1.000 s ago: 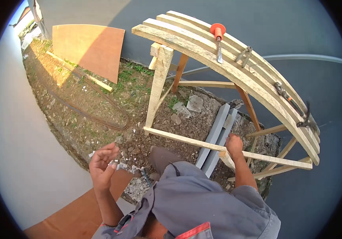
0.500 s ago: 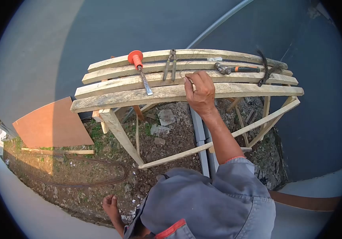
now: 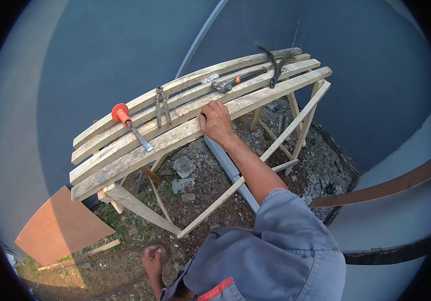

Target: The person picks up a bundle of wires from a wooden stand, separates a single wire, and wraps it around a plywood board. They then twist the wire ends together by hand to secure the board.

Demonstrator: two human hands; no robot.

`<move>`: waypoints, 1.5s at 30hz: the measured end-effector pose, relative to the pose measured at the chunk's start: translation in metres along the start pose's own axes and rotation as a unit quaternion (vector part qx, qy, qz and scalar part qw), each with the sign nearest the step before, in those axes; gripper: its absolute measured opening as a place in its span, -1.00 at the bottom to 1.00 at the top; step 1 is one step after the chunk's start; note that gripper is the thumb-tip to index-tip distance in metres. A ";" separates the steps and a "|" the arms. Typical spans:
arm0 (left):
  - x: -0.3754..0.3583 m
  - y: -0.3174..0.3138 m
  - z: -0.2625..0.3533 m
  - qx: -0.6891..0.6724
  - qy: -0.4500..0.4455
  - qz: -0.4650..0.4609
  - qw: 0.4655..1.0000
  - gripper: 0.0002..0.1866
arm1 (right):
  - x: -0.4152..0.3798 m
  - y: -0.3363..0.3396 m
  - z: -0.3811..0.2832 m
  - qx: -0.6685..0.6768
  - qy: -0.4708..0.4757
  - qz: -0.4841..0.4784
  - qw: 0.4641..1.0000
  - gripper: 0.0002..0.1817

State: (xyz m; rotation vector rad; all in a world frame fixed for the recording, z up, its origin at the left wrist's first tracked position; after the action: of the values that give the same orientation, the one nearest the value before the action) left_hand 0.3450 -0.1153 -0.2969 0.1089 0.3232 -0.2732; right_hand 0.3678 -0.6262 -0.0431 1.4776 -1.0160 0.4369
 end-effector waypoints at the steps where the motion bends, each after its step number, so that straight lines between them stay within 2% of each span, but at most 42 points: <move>1: 0.007 -0.008 0.012 0.026 -0.009 -0.015 1.000 -0.78 | 0.001 0.001 0.002 -0.010 -0.006 0.002 1.000 -0.89; 3: 0.018 -0.022 0.025 0.062 -0.016 -0.039 0.997 -0.78 | -0.003 0.006 0.007 0.069 -0.014 -0.008 0.998 -0.88; 4: 0.022 -0.029 0.031 0.083 -0.028 -0.054 0.995 -0.77 | -0.002 0.017 0.013 0.063 -0.026 -0.005 0.998 -0.88; 6: 0.030 -0.043 0.036 0.108 -0.041 -0.074 0.991 -0.76 | 0.006 0.058 0.044 0.118 -0.103 0.098 0.983 -0.88; 8: 0.035 -0.062 0.030 0.072 -0.015 -0.122 0.990 -0.75 | 0.017 0.107 0.095 -0.003 -0.147 0.190 0.971 -0.82; 10: 0.045 -0.083 0.031 0.080 -0.002 -0.150 0.985 -0.73 | 0.026 0.117 0.184 -0.036 -0.278 0.156 0.947 -0.63; 11: 0.050 -0.095 0.027 0.070 0.007 -0.176 0.982 -0.72 | 0.035 0.119 0.211 -0.039 -0.280 0.160 0.946 -0.63; 13: 0.055 -0.126 0.042 0.074 0.044 -0.218 0.972 -0.69 | 0.044 0.108 0.269 -0.113 -0.420 0.023 0.900 -0.35; 14: 0.061 -0.141 0.051 0.078 0.040 -0.222 0.971 -0.69 | 0.049 0.109 0.279 -0.113 -0.423 0.028 0.899 -0.35; 16: 0.070 -0.179 0.081 0.107 -0.038 -0.286 0.952 -0.68 | 0.052 0.079 0.291 -0.149 -0.470 -0.194 0.848 -0.14; 17: 0.073 -0.196 0.094 0.116 -0.041 -0.302 0.945 -0.69 | 0.057 0.075 0.290 -0.150 -0.473 -0.219 0.840 -0.17; 20: 0.076 -0.248 0.141 0.142 -0.096 -0.355 0.919 -0.69 | 0.058 0.060 0.313 -0.142 -0.497 -0.151 0.843 -0.19; 21: 0.078 -0.262 0.151 0.126 -0.118 -0.376 0.910 -0.68 | 0.055 0.064 0.317 -0.129 -0.527 -0.096 0.835 -0.27; 22: 0.079 -0.271 0.160 0.128 -0.118 -0.378 0.909 -0.68 | 0.049 0.064 0.327 -0.130 -0.529 -0.095 0.833 -0.27; 24: 0.072 -0.297 0.194 0.129 -0.194 -0.422 0.876 -0.70 | 0.039 0.075 0.347 0.089 -0.548 0.049 0.830 -0.33; 25: 0.071 -0.307 0.205 0.106 -0.199 -0.449 0.864 -0.72 | 0.041 0.101 0.317 0.132 -0.530 0.094 0.832 -0.36; 27: 0.069 -0.327 0.229 0.070 -0.197 -0.473 0.856 -0.73 | 0.030 0.126 0.290 0.162 -0.508 0.117 0.838 -0.37; 31: 0.064 -0.385 0.276 -0.053 -0.187 -0.539 0.820 -0.70 | -0.001 0.146 0.226 0.282 -0.412 0.166 0.851 -0.39; 33: 0.060 -0.424 0.299 -0.145 -0.138 -0.564 0.801 -0.65 | -0.018 0.147 0.192 0.324 -0.398 0.190 0.837 -0.43; 36: 0.055 -0.476 0.323 -0.165 -0.096 -0.552 0.811 -0.60 | -0.038 0.128 0.151 0.352 -0.381 0.210 0.829 -0.47; 38: 0.061 -0.509 0.310 -0.209 0.024 -0.556 0.804 -0.53 | -0.058 0.106 0.137 0.358 -0.381 0.212 0.826 -0.47; 40: 0.062 -0.529 0.307 -0.202 0.061 -0.564 0.798 -0.53 | -0.069 0.100 0.120 0.277 -0.353 0.160 0.879 -0.47; 42: 0.062 -0.540 0.288 -0.196 0.101 -0.568 0.793 -0.53 | -0.082 0.098 0.106 0.225 -0.359 0.125 0.897 -0.48; 43: 0.069 -0.544 0.286 -0.167 0.044 -0.549 0.818 -0.55 | -0.085 0.096 0.102 0.165 -0.325 0.113 0.925 -0.46; 44: 0.075 -0.548 0.285 -0.138 -0.015 -0.529 0.837 -0.57 | -0.091 0.097 0.104 0.167 -0.325 0.117 0.924 -0.46; 45: 0.067 -0.545 0.293 -0.168 -0.046 -0.527 0.832 -0.65 | -0.084 0.111 0.092 0.097 -0.269 0.120 0.951 -0.43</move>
State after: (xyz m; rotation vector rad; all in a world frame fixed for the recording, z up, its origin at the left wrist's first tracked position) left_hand 0.3394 -0.6976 -0.0761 -0.4570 0.3039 -1.3141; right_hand 0.2082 -0.6718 -0.0588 1.7012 -1.6365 0.3145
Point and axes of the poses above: each hand's wrist, its own x-axis towards the middle knuckle, its own y-axis out of the back of the hand, z = x × y, the point moved 8 cm from there along x, towards the middle knuckle, and after that the axes turned 9 degrees about -x, right-handed, at the moved point
